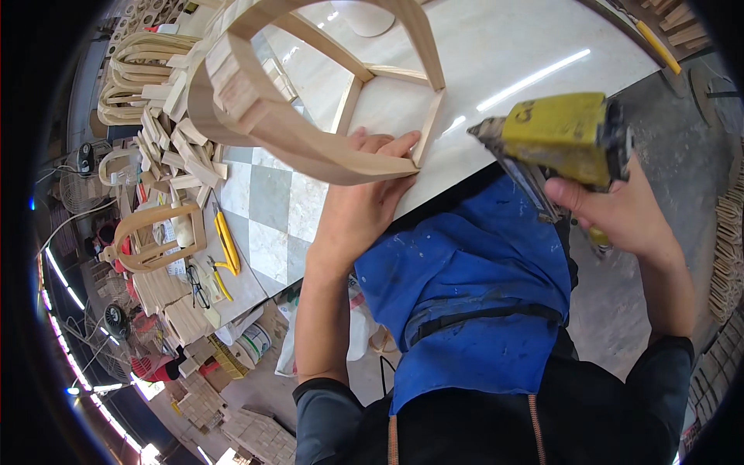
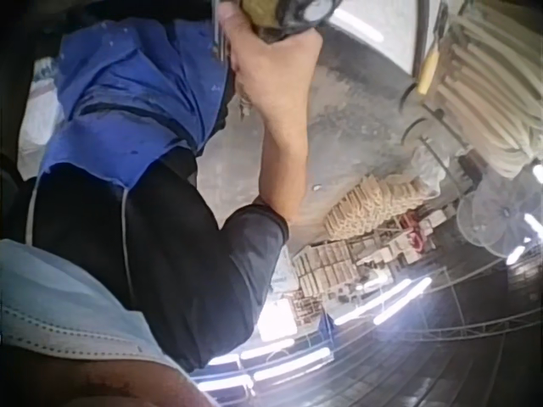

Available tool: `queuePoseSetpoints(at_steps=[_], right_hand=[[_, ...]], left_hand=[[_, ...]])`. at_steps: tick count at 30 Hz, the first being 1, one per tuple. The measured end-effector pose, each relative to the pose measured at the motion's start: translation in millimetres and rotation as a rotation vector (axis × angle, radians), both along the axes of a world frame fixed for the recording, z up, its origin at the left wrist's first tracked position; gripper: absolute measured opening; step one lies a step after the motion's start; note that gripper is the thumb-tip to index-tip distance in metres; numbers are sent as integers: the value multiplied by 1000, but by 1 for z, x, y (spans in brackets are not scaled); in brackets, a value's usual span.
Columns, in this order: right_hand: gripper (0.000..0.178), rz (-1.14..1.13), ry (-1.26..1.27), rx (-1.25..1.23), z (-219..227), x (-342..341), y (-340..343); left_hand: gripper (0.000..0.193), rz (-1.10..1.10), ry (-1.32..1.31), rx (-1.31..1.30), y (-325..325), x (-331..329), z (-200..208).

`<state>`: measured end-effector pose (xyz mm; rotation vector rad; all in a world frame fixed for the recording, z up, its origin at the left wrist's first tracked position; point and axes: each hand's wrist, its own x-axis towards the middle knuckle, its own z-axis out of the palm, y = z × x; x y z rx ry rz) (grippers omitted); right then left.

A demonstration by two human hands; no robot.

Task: Assembling curved wooden furniture components using a pneumatic nail gun at a factory workbench.

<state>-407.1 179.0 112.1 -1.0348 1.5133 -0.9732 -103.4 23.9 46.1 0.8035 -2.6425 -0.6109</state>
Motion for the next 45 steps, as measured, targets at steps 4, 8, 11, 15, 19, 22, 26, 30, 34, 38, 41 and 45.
queuePoseSetpoints(at_steps=[4,8,11,15,19,22,26,30,34,38,41,45], right_hand=[[43,-104,-113,145,5,-7,-16],[42,-102,-499,113,-24,-33,-40],[40,-152,-760,155,-43,-43,-59],[36,-233,-1075,220,-63,-47,-72],[32,-174,-1189,248,-65,-43,-74],[32,-159,-1177,266,-64,-39,-74],[31,-140,-1157,287,-64,-36,-74],[31,-128,-1148,296,-66,-33,-72],[31,-126,-1108,269,-67,-30,-70],[30,-118,-1064,250,-66,-29,-70],[30,-116,-1042,241,-65,-28,-70],[29,-117,-1024,232,-66,-26,-69]], left_hand=[[52,101,46,194,13,-12,-2],[51,76,78,154,15,-23,-8],[51,71,91,131,16,-27,-9],[50,89,82,114,18,-29,-12],[50,84,116,67,20,-29,-17],[51,87,93,31,21,-29,-18],[51,92,73,-11,22,-29,-22],[50,107,66,-28,23,-28,-26],[48,119,122,-44,23,-32,-29],[47,126,152,-35,23,-35,-30],[47,126,167,-34,22,-35,-31],[47,117,178,-39,21,-35,-32]])
